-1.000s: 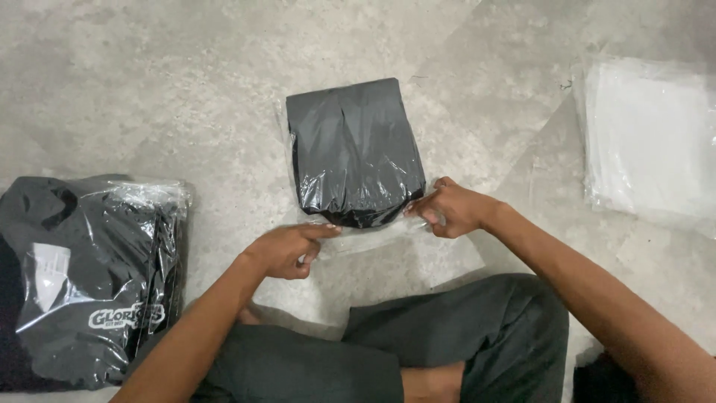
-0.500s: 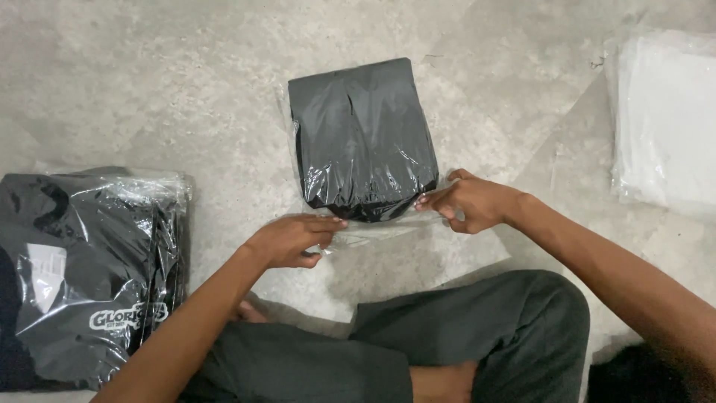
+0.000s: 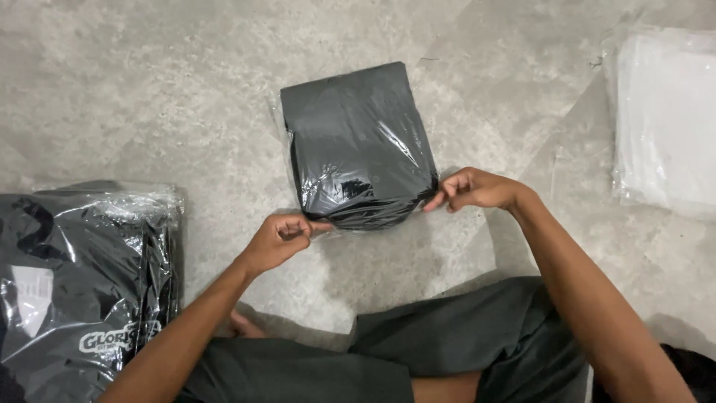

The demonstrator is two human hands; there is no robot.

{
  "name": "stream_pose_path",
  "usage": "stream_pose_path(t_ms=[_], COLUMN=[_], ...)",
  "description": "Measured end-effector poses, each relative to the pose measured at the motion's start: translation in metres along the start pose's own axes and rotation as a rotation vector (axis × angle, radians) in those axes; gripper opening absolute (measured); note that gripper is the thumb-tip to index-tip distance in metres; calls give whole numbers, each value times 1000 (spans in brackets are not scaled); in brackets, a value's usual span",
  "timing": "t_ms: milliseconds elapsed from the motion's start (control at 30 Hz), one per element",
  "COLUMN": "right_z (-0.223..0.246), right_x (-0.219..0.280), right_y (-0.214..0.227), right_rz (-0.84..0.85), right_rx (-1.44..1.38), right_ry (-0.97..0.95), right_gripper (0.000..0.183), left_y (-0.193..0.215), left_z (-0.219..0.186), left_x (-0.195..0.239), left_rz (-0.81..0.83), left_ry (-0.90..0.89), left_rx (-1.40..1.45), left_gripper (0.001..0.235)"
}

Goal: The person sits on the floor and folds a black shirt before placing it into a clear plastic bag. They smooth the shirt inside the bag and then stack it with other packaged shirts. The person repeats this process with another black shirt, folding and bagging it.

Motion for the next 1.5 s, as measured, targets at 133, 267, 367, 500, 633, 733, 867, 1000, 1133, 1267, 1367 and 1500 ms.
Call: stream_pose_path(t_ms=[133,267,367,500,633,733,867,1000,1133,1267,1367,1500], right_z=[-21,-28,-34,-40,-45,-62,-55,-51,-28,-33,-26,-4], right_x=[-1,5,9,7,-9,-24,-36,-37,-16,-2,5,3], right_y=[9,14,15,12,18,25,23,30,32,25,20,-15], right_rz=[-59,-190,-348,-574,-656,-691,-708,-713,-647,-714,-955,-1119], right_rx=[-98,-201,-233,-200,-90,58,423,485,233,163,416,818], right_ry=[-5,52,88,41,-39,-133,-245,-364,-441,-401,-196,608], right_gripper=[13,7,7,11,15,11,20,27,26,22,18,28], left_y=[6,13,18,24,18,14,5,9,22,31,39,26], left_z=[15,30,47,76,53,45,10,-8,2,18,33,-5], left_x=[-3,-6,-5,-7,-14,-18,-19,-18,-28,-20,-24,-15], left_rz=[-90,-249,-325,-422,-471,-505,-513,-478,-413,-408,-481,-1051], left_ry=[112,199,216,248,308,372,447,615,687,669,554,-2], left_rx=[82,62,-107,-448,-532,-567,-608,-579,-591,-324,-293,-516], left_gripper=[10,6,2,8,13,11,17,35,56,36,30,25])
Point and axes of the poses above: each hand's wrist, its own x-axis away from the middle knuckle, its own y-axis out of the back of the hand, z = x × y, the point moved 4 cm from there along -x, towards the middle knuckle, and after that the axes turned 5 degrees about -z, right-handed, at the moved point
